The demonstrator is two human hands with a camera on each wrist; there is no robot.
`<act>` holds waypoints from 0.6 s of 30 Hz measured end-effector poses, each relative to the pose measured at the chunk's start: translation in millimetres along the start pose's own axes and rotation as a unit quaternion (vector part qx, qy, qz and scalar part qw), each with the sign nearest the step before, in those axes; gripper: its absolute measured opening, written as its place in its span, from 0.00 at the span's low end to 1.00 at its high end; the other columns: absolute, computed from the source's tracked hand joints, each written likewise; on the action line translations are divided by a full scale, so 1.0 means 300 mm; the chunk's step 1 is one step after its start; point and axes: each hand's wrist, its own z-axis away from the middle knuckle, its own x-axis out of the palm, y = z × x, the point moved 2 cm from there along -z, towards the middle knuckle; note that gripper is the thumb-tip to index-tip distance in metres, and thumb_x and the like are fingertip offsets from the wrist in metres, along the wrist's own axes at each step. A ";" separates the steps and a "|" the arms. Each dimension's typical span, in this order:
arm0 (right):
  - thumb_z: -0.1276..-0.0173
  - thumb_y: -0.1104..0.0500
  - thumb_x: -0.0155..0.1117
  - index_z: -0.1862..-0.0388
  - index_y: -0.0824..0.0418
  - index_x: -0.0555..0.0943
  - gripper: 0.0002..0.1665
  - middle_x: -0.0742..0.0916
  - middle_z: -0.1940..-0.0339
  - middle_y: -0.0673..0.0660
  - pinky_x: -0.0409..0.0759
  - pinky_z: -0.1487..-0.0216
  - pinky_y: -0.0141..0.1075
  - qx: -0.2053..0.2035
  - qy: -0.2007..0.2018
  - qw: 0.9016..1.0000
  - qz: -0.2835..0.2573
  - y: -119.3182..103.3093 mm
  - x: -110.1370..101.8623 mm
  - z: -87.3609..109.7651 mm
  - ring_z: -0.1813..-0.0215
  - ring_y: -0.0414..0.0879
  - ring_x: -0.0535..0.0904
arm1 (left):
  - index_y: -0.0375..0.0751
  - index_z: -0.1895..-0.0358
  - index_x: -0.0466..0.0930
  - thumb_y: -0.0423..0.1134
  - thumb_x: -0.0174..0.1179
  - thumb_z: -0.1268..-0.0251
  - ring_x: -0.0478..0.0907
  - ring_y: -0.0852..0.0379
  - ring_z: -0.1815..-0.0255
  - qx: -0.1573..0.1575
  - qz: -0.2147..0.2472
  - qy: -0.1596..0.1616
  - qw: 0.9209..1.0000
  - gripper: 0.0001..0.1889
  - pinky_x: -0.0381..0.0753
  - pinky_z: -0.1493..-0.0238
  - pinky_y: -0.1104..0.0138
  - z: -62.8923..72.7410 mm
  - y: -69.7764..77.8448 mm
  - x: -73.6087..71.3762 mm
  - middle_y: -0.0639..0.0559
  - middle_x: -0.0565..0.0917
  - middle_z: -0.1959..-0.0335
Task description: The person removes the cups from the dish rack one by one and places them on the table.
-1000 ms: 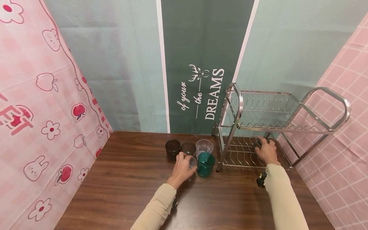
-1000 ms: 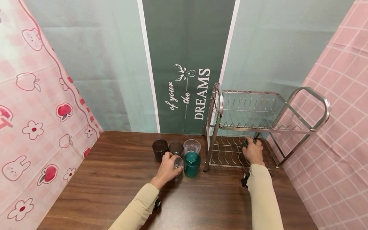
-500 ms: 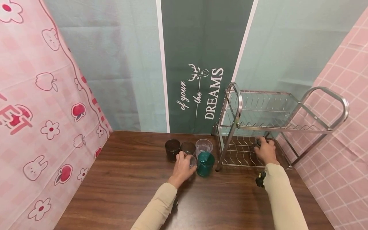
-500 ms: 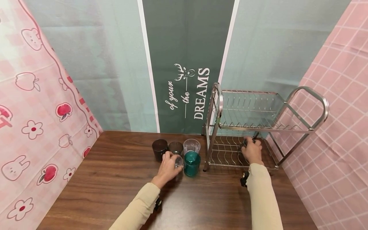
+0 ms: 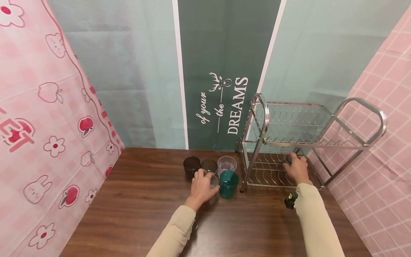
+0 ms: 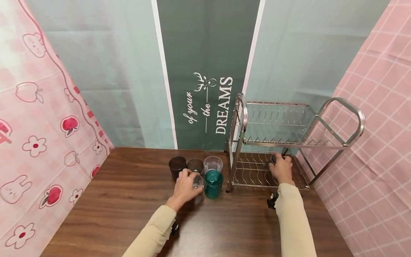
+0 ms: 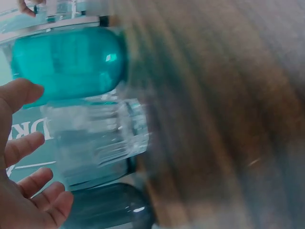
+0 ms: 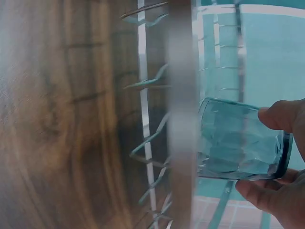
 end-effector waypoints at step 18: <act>0.35 0.64 0.57 0.37 0.67 0.64 0.28 0.56 0.42 0.84 0.62 0.57 0.67 -0.040 0.015 0.999 0.004 -0.041 -0.016 0.097 0.44 0.81 0.53 | 0.43 0.52 0.81 0.49 0.66 0.55 0.67 0.50 0.59 0.027 -0.028 0.011 0.999 0.24 0.65 0.66 0.61 0.039 -0.020 -0.060 0.46 0.71 0.56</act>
